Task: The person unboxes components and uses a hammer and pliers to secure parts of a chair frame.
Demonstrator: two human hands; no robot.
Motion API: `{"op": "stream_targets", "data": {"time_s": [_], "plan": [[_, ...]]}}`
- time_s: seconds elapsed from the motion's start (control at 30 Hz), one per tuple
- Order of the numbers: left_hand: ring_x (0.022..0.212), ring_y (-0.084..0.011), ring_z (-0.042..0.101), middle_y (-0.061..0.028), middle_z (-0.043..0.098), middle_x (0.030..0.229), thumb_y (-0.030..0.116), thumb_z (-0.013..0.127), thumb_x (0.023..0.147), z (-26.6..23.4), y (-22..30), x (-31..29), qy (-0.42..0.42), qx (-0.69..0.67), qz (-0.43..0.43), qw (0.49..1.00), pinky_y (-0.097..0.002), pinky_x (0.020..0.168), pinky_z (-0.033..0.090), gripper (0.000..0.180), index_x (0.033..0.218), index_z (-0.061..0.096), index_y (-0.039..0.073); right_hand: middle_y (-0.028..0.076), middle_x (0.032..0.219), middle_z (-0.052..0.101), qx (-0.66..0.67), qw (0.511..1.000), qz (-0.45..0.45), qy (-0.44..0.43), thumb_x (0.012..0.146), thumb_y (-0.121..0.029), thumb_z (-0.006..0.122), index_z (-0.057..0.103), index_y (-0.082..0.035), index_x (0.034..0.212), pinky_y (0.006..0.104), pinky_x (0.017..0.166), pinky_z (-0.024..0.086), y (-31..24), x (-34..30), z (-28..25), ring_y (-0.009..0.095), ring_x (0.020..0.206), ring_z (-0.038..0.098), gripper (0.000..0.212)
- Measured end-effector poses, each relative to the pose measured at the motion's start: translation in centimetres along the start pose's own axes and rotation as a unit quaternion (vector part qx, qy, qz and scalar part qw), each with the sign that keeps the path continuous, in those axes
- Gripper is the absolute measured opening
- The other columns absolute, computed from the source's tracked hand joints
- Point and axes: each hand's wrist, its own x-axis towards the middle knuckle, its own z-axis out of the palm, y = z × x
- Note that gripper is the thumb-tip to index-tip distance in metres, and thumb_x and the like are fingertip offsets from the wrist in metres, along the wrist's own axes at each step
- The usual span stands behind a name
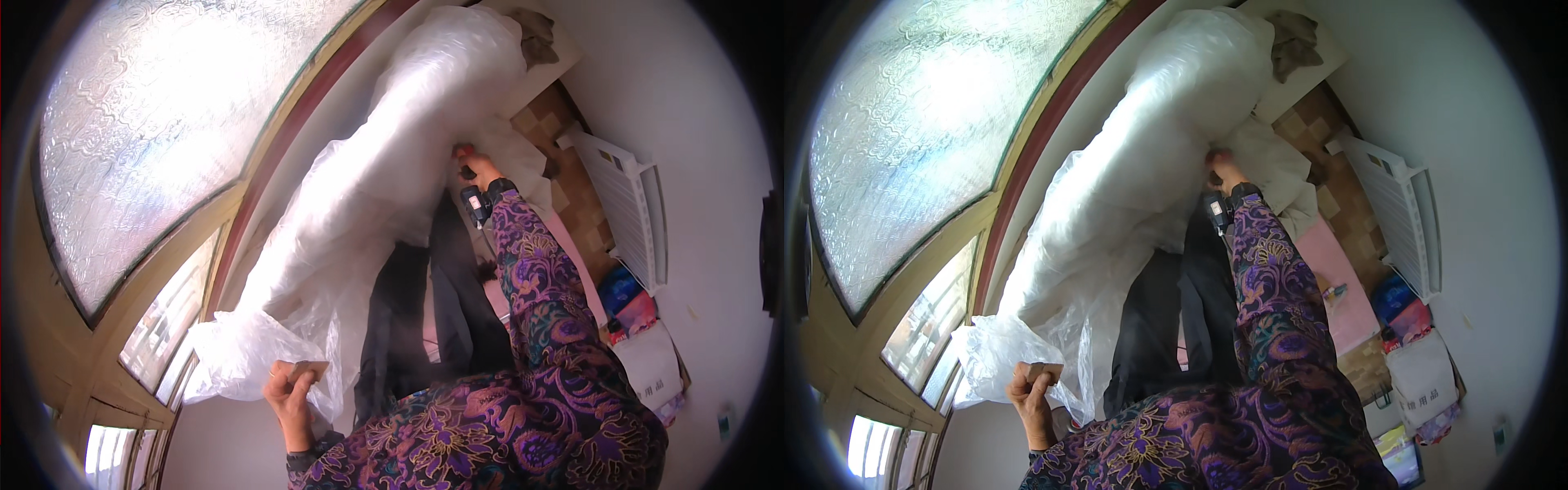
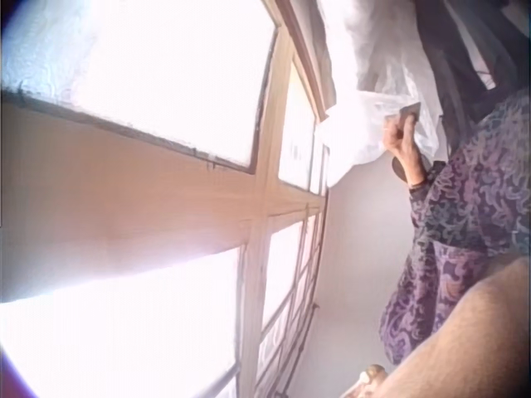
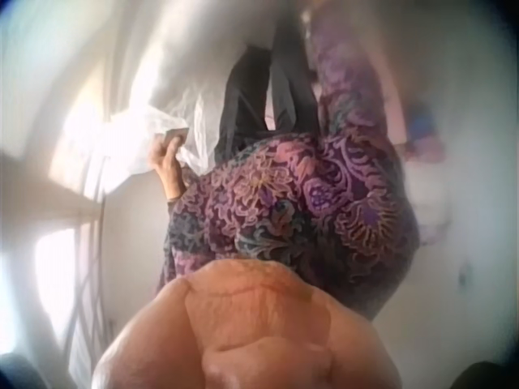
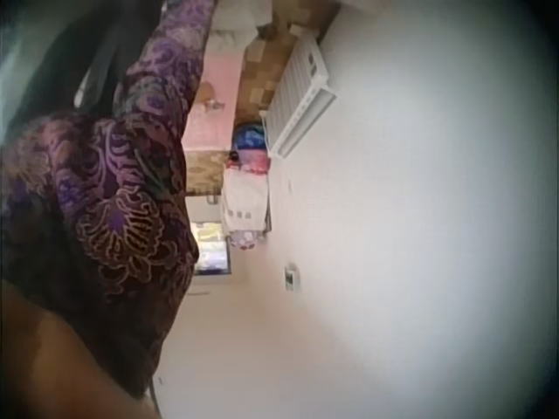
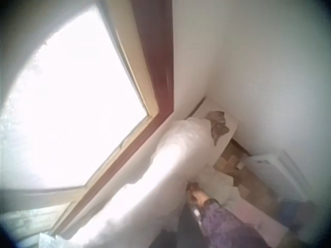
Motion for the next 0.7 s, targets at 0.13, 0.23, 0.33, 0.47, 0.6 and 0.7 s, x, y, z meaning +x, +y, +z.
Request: {"op": "stream_targets", "data": {"time_s": [0.13,0.23,0.33,0.47,0.6,0.7], "plan": [[0.068,-0.0086,0.039,0.0011,0.040,0.069,0.000,0.057,0.069,1.4,0.6,0.5,-0.027,-0.031,-0.006,0.999,-0.0209,0.062,0.031,0.008,0.068,0.050,0.000,0.008,0.083,0.056,-0.222,0.900,-0.367,-0.077,0.078,-0.023,0.055,0.056,-0.002,0.090,0.0362,0.065,0.047,0.1,5.5,-5.3,0.022,0.078,0.055,0.024],[0.070,-0.0128,0.045,-0.0029,0.049,0.070,-0.001,0.061,0.067,1.1,0.2,0.7,-0.027,-0.047,0.004,0.999,-0.0237,0.063,0.035,0.009,0.076,0.060,-0.003,0.005,0.072,0.053,-0.259,0.910,-0.318,-0.057,0.073,-0.017,0.058,0.058,-0.003,0.079,0.0324,0.054,0.044,-0.8,5.2,-4.7,0.018,0.063,0.050,0.015],[0.070,-0.0131,0.045,-0.0032,0.049,0.070,-0.002,0.061,0.067,1.2,-0.3,0.9,-0.031,-0.037,-0.005,0.999,-0.0238,0.063,0.035,0.009,0.075,0.060,-0.003,0.003,0.065,0.051,-0.287,0.916,-0.278,-0.041,0.070,-0.014,0.061,0.059,-0.004,0.071,0.0299,0.046,0.042,-2.3,2.6,-4.4,0.015,0.052,0.046,0.010],[0.069,-0.0133,0.045,-0.0034,0.049,0.070,-0.003,0.060,0.067,-0.2,-0.3,0.1,-0.006,-0.014,-0.010,1.000,-0.0239,0.063,0.035,0.008,0.075,0.059,-0.003,0.012,0.083,0.059,-0.283,0.957,-0.057,-0.030,0.077,-0.017,0.050,0.058,0.000,0.088,0.0361,0.054,0.045,-4.1,-3.6,2.3,0.022,0.072,0.057,0.021],[0.069,-0.0132,0.045,-0.0035,0.049,0.069,-0.004,0.058,0.067,1.1,-0.4,0.8,-0.029,-0.037,0.006,0.999,-0.0238,0.063,0.035,0.007,0.074,0.059,-0.003,0.011,0.086,0.060,-0.394,0.895,-0.209,0.019,0.077,-0.015,0.050,0.059,-0.001,0.089,0.0337,0.058,0.045,-3.5,4.3,-1.5,0.021,0.074,0.057,0.021],[0.069,-0.0132,0.045,-0.0034,0.048,0.069,-0.003,0.058,0.067,2.2,-0.1,1.1,-0.044,-0.080,0.006,0.996,-0.0238,0.063,0.035,0.006,0.074,0.058,-0.003,0.010,0.081,0.059,-0.640,0.573,-0.482,0.171,0.075,-0.009,0.052,0.059,-0.001,0.086,0.0303,0.054,0.046,-4.4,9.4,-5.4,0.019,0.069,0.056,0.016]]}}
